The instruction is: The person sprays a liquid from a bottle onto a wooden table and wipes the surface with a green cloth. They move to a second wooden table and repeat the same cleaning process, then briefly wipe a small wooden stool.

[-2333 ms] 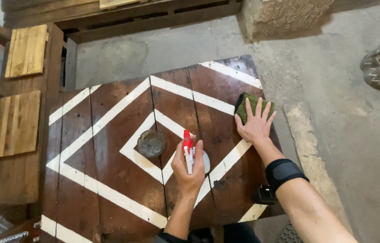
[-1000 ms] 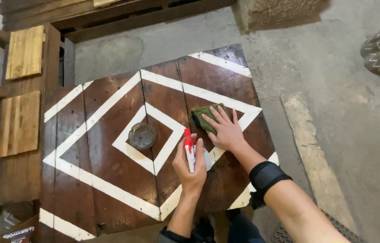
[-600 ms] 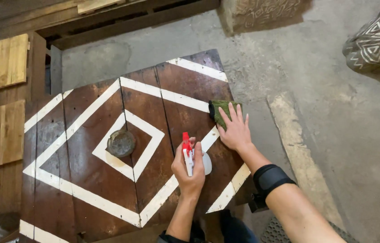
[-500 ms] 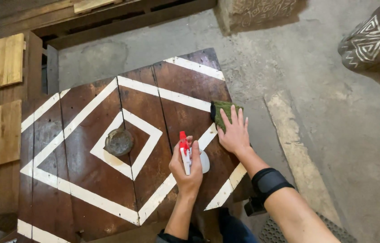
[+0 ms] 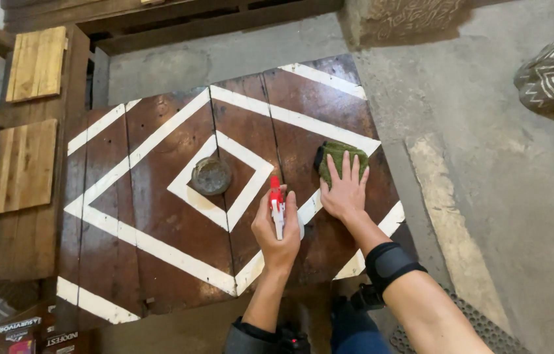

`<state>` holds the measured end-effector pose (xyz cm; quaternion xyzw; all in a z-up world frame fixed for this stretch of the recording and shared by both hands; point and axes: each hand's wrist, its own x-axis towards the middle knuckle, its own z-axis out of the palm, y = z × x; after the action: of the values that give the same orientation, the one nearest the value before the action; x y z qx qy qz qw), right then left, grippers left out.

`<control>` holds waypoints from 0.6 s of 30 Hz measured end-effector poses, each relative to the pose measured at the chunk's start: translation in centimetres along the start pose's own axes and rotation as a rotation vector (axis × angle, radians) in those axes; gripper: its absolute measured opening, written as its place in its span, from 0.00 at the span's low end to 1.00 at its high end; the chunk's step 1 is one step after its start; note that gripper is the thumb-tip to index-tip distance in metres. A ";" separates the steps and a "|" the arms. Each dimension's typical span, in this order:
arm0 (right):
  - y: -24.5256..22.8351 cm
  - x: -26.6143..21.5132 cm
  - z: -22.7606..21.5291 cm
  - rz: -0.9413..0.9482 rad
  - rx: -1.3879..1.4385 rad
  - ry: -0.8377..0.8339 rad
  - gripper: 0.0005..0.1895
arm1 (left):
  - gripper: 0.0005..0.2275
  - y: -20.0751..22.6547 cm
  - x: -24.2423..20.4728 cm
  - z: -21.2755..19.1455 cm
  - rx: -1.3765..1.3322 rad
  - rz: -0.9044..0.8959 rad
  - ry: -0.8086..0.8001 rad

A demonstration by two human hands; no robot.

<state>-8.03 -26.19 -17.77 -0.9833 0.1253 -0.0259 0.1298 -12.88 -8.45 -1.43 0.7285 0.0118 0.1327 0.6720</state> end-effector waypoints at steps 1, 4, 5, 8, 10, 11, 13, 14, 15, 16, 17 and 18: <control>-1.0 -0.1 0.1 0.000 0.001 0.000 0.38 | 0.10 -0.2 -0.1 -0.9 0.001 0.000 0.000; -3.9 0.4 0.7 -0.012 0.008 -0.066 0.39 | 0.09 -0.4 0.4 -3.7 0.030 0.017 0.007; -4.6 0.7 1.2 -0.037 -0.003 -0.085 0.39 | 0.09 -0.5 0.7 -4.7 0.040 0.002 -0.009; -7.2 0.8 2.1 -0.093 -0.036 -0.144 0.39 | 0.09 -0.3 1.2 -7.3 0.069 0.018 -0.020; -9.0 0.6 2.1 -0.126 -0.055 -0.181 0.38 | 0.09 0.2 1.6 -8.9 0.089 0.052 -0.015; -9.9 0.3 2.0 -0.147 -0.046 -0.192 0.38 | 0.10 0.5 1.8 -9.7 0.111 0.000 -0.016; -11.1 -0.4 2.3 -0.161 -0.043 -0.200 0.38 | 0.10 0.6 2.1 -10.9 0.126 -0.053 -0.023; -11.6 -0.9 2.7 -0.224 -0.038 -0.194 0.37 | 0.11 0.4 2.2 -11.4 0.125 0.024 -0.021; -12.1 -1.4 3.2 -0.287 -0.034 -0.187 0.37 | 0.11 0.1 2.2 -11.8 0.124 0.100 -0.020; -12.7 -2.1 2.9 -0.282 -0.035 -0.184 0.37 | 0.11 0.1 2.2 -12.1 0.121 0.102 -0.025; -13.3 -2.9 2.5 -0.321 -0.030 -0.181 0.36 | 0.11 0.2 2.2 -12.3 0.125 0.057 -0.022; -13.9 -3.5 2.2 -0.358 -0.026 -0.177 0.35 | 0.11 0.2 2.2 -12.4 0.128 0.013 -0.021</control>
<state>-7.92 -11.80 -16.31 -0.9899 -0.0630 0.0395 0.1209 -13.36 4.07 -0.07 0.7715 0.0083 0.1285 0.6230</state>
